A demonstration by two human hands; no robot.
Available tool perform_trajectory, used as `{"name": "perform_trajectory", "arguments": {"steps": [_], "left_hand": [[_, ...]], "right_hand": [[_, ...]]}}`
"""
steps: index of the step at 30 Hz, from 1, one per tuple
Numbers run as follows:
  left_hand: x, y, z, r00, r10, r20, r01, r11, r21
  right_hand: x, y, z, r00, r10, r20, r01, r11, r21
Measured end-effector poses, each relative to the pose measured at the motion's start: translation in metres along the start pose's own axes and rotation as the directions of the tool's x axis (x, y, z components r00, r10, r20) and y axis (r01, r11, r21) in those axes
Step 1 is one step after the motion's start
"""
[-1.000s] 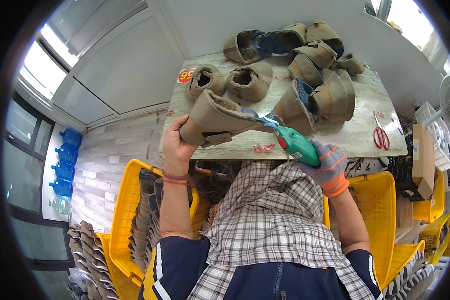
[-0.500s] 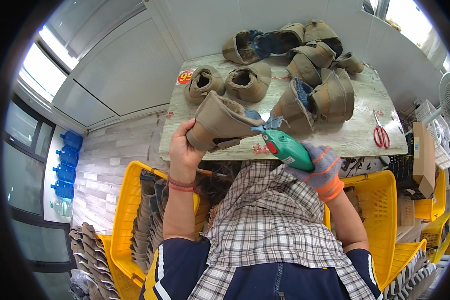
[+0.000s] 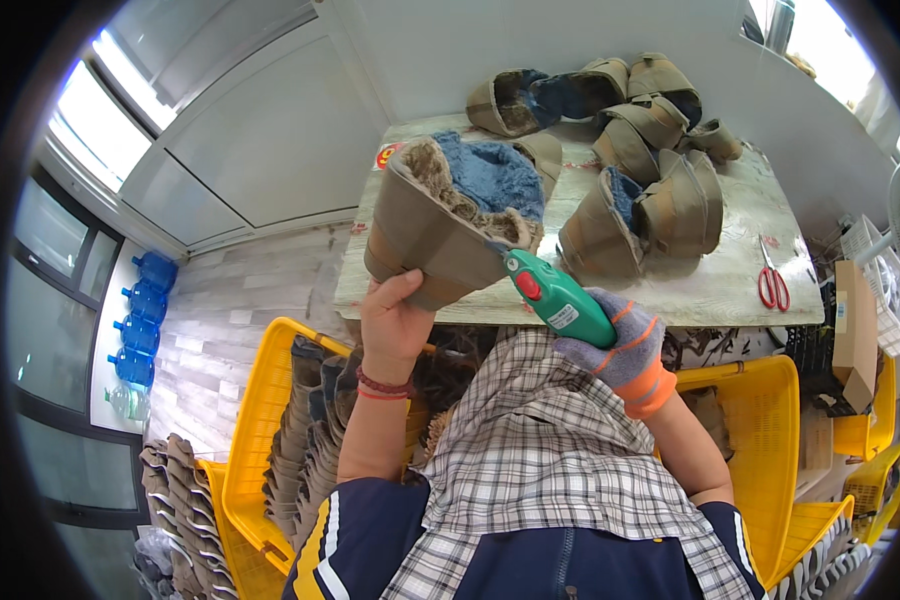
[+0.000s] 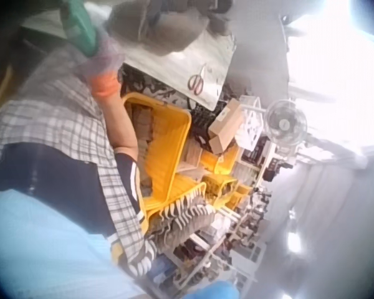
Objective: The person uses a green electric trimmer to shave the inner lining of several beige slip-on shoes, then switches to red-handled scissors to trim loose threads and edges. Finished shoes are placed into a yellow bin while more shoes are processed from a pile on the table.
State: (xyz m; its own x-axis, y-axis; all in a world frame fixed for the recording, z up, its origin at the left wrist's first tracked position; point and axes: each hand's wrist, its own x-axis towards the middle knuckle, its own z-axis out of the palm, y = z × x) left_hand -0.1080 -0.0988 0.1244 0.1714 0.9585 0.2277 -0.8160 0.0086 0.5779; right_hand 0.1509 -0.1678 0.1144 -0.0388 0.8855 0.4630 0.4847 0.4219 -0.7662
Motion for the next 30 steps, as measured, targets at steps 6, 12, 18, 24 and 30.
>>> {"name": "perform_trajectory", "arguments": {"steps": [6,12,18,24,30], "left_hand": [[-0.006,-0.017,-0.017,0.986,0.123,0.117,-0.149,0.955,0.254],[-0.004,-0.026,-0.01,0.975,0.165,0.145,-0.207,0.912,0.355],[-0.002,-0.043,-0.02,0.971,0.183,0.155,-0.24,0.727,0.643],[0.001,-0.053,-0.035,0.904,0.203,0.377,-0.413,0.18,0.893],[-0.004,-0.056,-0.031,0.761,0.033,0.648,-0.613,-0.29,0.735]], "right_hand": [[0.001,-0.006,0.006,0.993,0.112,-0.027,-0.11,0.99,0.09],[0.002,0.001,0.007,0.989,0.138,-0.056,-0.131,0.985,0.112],[0.004,0.0,0.007,0.989,0.084,-0.118,-0.071,0.991,0.111],[0.006,-0.01,0.002,0.966,0.244,-0.083,-0.222,0.952,0.212],[0.009,-0.012,-0.003,0.916,0.398,-0.056,-0.347,0.852,0.392]]}}
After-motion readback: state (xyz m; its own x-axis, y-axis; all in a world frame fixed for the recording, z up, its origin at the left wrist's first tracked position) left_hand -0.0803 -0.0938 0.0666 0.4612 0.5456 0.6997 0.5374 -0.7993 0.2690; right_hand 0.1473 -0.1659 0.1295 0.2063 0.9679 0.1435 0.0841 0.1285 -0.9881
